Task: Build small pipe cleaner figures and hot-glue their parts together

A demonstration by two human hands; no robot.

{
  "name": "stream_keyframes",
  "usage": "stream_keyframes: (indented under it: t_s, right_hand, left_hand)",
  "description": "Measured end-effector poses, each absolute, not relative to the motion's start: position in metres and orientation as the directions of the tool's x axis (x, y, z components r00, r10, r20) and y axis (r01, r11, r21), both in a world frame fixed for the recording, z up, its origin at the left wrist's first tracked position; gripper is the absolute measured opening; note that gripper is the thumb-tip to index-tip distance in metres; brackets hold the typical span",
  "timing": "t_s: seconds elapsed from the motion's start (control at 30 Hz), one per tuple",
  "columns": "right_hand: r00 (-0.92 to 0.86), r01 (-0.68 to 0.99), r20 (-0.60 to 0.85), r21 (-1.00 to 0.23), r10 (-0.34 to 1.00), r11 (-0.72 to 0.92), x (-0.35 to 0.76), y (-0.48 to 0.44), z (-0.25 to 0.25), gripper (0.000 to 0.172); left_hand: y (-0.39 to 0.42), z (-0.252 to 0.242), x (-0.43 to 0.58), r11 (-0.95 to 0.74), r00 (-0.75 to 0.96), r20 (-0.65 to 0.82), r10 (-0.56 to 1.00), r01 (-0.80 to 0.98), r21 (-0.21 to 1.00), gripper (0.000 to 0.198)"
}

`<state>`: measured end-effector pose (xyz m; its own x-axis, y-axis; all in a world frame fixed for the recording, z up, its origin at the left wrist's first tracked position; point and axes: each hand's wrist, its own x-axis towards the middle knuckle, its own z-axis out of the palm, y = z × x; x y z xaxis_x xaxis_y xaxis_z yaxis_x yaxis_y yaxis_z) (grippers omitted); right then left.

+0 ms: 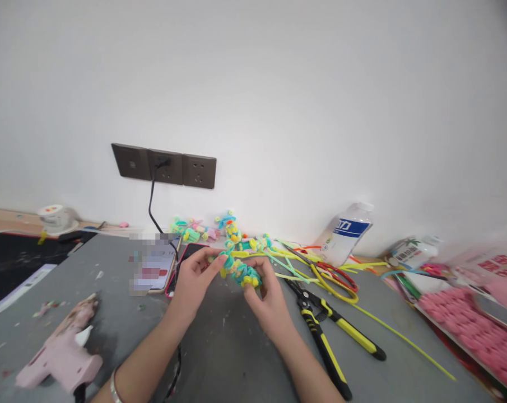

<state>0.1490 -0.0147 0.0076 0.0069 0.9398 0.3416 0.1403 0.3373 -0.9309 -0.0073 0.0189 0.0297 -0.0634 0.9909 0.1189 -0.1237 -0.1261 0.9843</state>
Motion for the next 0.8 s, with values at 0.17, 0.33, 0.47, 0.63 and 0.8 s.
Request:
stream_keyframes:
  t_s: [0.17,0.33,0.47,0.63,0.8]
  right_hand:
    - [-0.007,0.142,0.329,-0.934,0.944,0.327,0.148,-0.016,0.009,0.029]
    - [0.005,0.124,0.316,-0.942,0.949,0.313,0.146,-0.016,0.009,0.030]
    - [0.012,0.078,0.294,-0.953,0.956,0.292,0.147,-0.014,0.007,0.026]
    - [0.005,-0.180,0.184,-0.967,0.983,0.182,0.150,-0.007,-0.001,0.023]
    - [0.031,-0.314,0.161,-0.936,0.986,0.162,0.151,-0.002,-0.002,0.032]
  left_hand:
    - [0.018,0.031,-0.008,-0.084,-0.065,0.076,0.995,-0.121,0.989,0.033]
    - [0.020,0.030,-0.009,-0.081,-0.056,0.073,0.996,-0.140,0.987,0.034]
    - [0.021,0.027,-0.008,-0.064,-0.041,0.059,0.997,-0.130,0.989,0.033]
    - [0.019,0.029,-0.004,-0.009,0.013,0.012,1.000,-0.276,0.961,0.044]
    - [0.017,0.033,-0.001,0.029,0.028,-0.023,0.999,-0.249,0.968,0.044]
